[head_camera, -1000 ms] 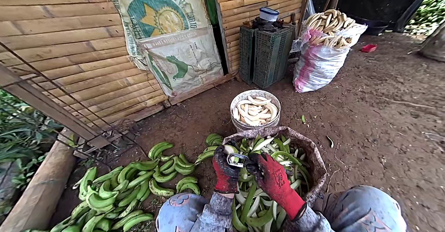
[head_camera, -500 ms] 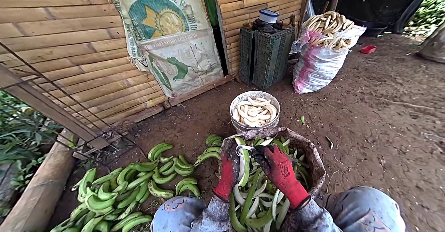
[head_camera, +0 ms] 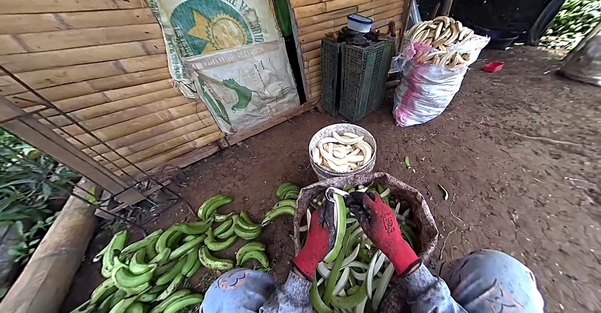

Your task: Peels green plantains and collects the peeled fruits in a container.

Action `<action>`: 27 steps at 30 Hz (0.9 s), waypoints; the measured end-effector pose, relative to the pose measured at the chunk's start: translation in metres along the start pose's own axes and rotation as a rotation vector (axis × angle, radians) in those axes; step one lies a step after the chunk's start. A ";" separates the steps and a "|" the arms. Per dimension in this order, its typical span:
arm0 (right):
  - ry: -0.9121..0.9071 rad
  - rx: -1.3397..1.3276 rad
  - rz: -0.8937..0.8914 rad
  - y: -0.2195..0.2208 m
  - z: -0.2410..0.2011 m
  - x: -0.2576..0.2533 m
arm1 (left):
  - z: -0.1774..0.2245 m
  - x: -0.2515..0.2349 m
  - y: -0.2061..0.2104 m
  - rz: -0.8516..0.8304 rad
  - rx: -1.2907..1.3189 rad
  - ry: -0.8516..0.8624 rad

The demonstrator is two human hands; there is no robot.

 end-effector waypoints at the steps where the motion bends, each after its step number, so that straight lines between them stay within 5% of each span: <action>1: 0.079 0.005 -0.069 0.001 0.009 -0.005 | 0.006 0.003 0.005 -0.132 -0.130 0.028; 3: 0.250 0.031 -0.177 0.001 0.029 -0.013 | 0.010 0.006 0.016 -0.293 -0.223 0.075; 5: 0.269 -0.012 -0.125 -0.007 0.037 -0.015 | 0.002 0.005 0.012 -0.107 0.092 0.059; 8: -0.097 -0.231 0.081 -0.013 0.014 0.002 | -0.025 -0.019 0.002 0.130 0.900 -0.095; 12: -0.490 -0.157 0.012 0.002 -0.021 0.028 | -0.029 -0.031 0.003 0.036 1.652 -0.109; 17: -0.570 0.126 0.156 0.010 -0.027 0.032 | -0.028 -0.035 0.002 0.110 1.394 -0.046; 19: -0.532 0.148 0.199 0.012 -0.029 0.030 | -0.027 -0.034 -0.009 0.170 1.073 0.050; 21: -0.400 0.098 0.193 0.010 -0.029 0.021 | -0.024 -0.026 -0.015 0.154 0.742 0.125; 25: 0.046 -0.040 0.135 0.001 0.010 -0.007 | -0.033 -0.011 -0.009 0.168 0.504 -0.074; 27: 0.099 -0.111 0.125 -0.007 0.020 -0.012 | -0.044 -0.015 -0.018 0.325 0.484 -0.088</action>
Point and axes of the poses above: each hand's wrist, its own x-axis away from the middle knuckle, its own y-axis out of the palm, z = x × y, the point moved 8 cm from there along -x, towards the middle knuckle, and after that the axes turned 10 degrees about y, right-handed, at the moved point
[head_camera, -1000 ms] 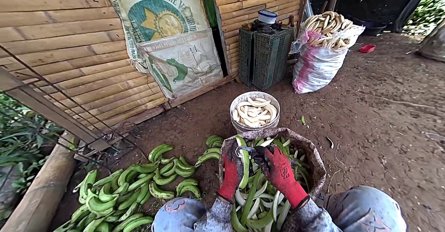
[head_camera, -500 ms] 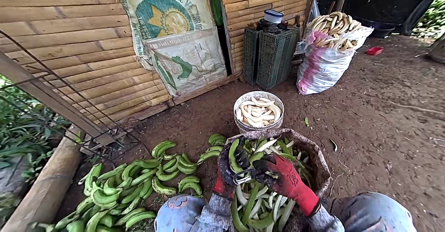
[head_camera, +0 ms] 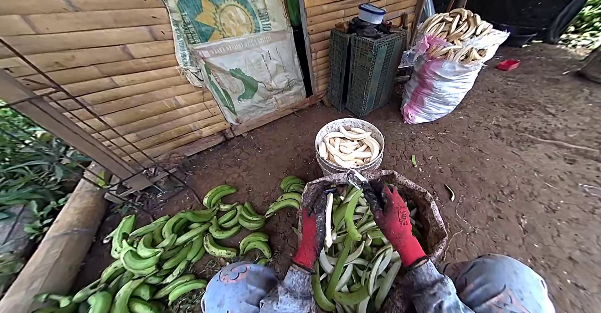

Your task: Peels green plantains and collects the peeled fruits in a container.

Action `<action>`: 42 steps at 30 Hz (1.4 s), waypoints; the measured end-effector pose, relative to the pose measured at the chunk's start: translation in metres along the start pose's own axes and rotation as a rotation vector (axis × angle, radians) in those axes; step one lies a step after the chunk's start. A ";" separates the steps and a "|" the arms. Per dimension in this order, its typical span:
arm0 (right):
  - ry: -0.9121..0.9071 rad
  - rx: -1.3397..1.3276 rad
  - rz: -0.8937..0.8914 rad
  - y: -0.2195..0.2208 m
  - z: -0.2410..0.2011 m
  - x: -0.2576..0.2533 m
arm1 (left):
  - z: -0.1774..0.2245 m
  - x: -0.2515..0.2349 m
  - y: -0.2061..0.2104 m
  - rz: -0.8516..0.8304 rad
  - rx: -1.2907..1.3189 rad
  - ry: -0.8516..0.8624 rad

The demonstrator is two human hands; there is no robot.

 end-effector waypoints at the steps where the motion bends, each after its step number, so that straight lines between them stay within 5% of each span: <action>1: -0.014 -0.056 -0.018 0.000 -0.001 0.002 | -0.003 -0.005 -0.002 0.075 0.143 -0.006; 5: -0.063 -0.140 -0.289 0.040 -0.025 0.030 | -0.009 -0.010 0.014 0.004 0.566 -0.012; 9: 0.090 0.048 -0.453 0.061 -0.019 0.017 | -0.013 -0.011 0.023 -0.107 -0.119 0.083; 13: 0.154 0.302 -0.531 0.051 -0.019 -0.058 | -0.064 -0.025 0.041 -0.584 -1.064 -0.061; 20: -0.044 0.364 -0.393 0.067 -0.064 -0.167 | -0.082 -0.007 0.065 -0.902 -1.270 -0.159; 26: -0.018 0.387 -0.305 0.121 -0.065 -0.189 | -0.037 -0.012 0.053 -0.559 -1.067 -0.140; 32: 0.074 0.393 -0.465 0.189 -0.030 -0.180 | 0.041 -0.018 -0.009 -0.016 -0.535 0.053; 37: 0.215 0.404 -0.613 0.184 -0.036 -0.196 | 0.033 -0.023 -0.030 0.221 0.092 -0.015; 42: 0.249 0.191 -0.439 0.195 -0.036 -0.219 | 0.014 -0.027 -0.029 0.240 0.412 -0.141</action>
Point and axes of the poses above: each hand's wrist, its own x-axis away from the middle knuckle, its own y-axis out of the palm, z = x × y, the point moved 8 cm from there along -x, towards the middle knuckle, and after that the axes turned 10 degrees about y, right-handed, at the moved point
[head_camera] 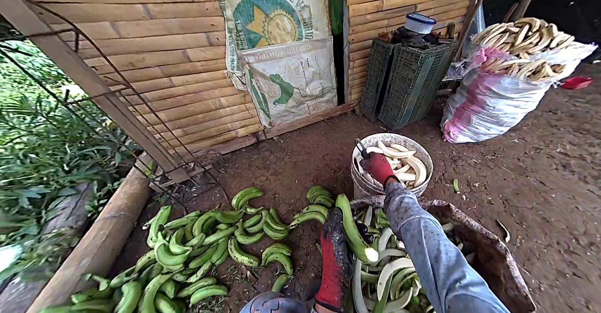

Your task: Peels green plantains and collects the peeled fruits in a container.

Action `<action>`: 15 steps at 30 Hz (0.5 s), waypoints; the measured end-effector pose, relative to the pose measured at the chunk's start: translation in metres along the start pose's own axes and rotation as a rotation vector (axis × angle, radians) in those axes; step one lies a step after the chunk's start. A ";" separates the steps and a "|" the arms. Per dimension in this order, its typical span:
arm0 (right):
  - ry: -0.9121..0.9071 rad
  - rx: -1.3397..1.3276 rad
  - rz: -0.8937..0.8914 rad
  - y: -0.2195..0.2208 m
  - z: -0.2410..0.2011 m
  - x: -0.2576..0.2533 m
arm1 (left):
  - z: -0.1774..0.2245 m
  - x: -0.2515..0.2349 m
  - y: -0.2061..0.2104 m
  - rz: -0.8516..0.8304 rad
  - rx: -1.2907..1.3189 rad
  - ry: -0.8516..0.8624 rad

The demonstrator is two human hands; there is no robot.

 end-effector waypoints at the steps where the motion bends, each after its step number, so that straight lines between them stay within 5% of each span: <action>1: 0.002 0.015 0.035 0.002 -0.002 0.001 | 0.000 0.001 0.001 0.011 0.010 -0.006; 7: -0.081 0.334 0.035 0.015 -0.010 0.009 | -0.002 0.000 -0.003 0.033 0.091 0.002; 10: -0.114 0.273 -0.046 -0.001 0.006 0.001 | 0.000 -0.003 -0.007 0.040 0.132 0.010; 15: -0.293 0.160 0.007 -0.062 0.010 0.092 | 0.000 0.000 0.006 -0.047 0.263 -0.035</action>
Point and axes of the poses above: each hand's wrist, its own x-axis away from the middle knuckle, its own y-axis out of the palm, z = x × y, the point moved 8 cm from there along -x, towards the middle knuckle, and after that the axes turned 10 degrees about y, right-handed, at the moved point
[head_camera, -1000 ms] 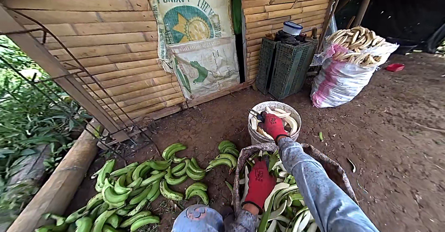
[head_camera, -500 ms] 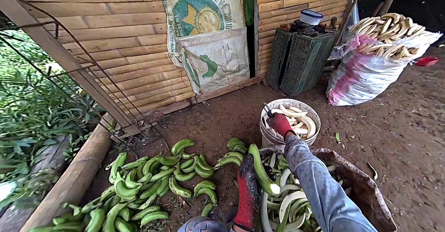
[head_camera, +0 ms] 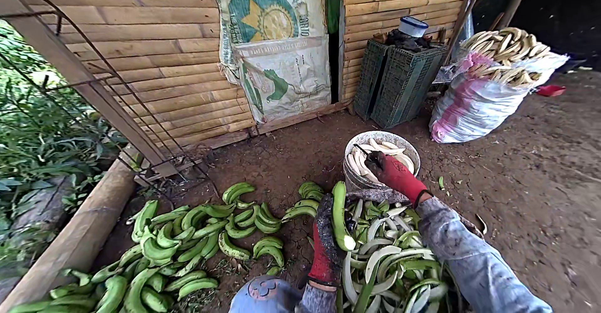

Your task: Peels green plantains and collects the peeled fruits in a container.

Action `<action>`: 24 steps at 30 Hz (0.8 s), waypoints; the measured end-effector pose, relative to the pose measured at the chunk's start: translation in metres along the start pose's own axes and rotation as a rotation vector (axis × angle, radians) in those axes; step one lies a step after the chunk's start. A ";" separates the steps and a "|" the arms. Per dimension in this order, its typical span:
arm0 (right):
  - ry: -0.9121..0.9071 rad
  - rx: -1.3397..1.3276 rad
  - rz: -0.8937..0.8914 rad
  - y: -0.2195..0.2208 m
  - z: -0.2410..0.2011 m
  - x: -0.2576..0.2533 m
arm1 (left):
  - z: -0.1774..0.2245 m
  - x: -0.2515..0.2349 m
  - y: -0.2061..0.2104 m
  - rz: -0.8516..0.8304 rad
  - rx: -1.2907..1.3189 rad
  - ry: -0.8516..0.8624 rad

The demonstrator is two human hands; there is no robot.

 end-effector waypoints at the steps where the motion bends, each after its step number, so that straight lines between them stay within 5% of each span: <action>1: -0.055 -0.014 0.003 -0.009 -0.006 0.028 | 0.000 0.001 0.002 -0.017 -0.005 -0.008; 6: -0.378 -0.185 -0.033 -0.005 -0.024 0.168 | -0.005 0.006 0.005 -0.068 -0.039 -0.026; 9: -0.380 -0.146 0.038 0.006 -0.014 0.211 | -0.014 0.017 0.015 -0.166 -0.077 -0.058; 14: -0.090 0.021 0.180 -0.001 0.032 0.185 | -0.044 0.056 0.023 -0.276 -0.299 -0.156; 21: -0.125 0.015 0.183 0.000 0.022 0.200 | -0.049 0.051 0.021 -0.344 -0.232 -0.191; 24: 0.065 -0.018 0.245 -0.008 0.048 0.183 | -0.052 0.062 0.026 -0.345 -0.340 -0.173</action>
Point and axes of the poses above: each hand's wrist, its own x-axis away from the middle knuckle, its own y-axis out of the palm, z = x × y, the point moved 8 cm from there along -x, towards the middle knuckle, and after that the axes turned 10 degrees about y, right-handed, at the moved point
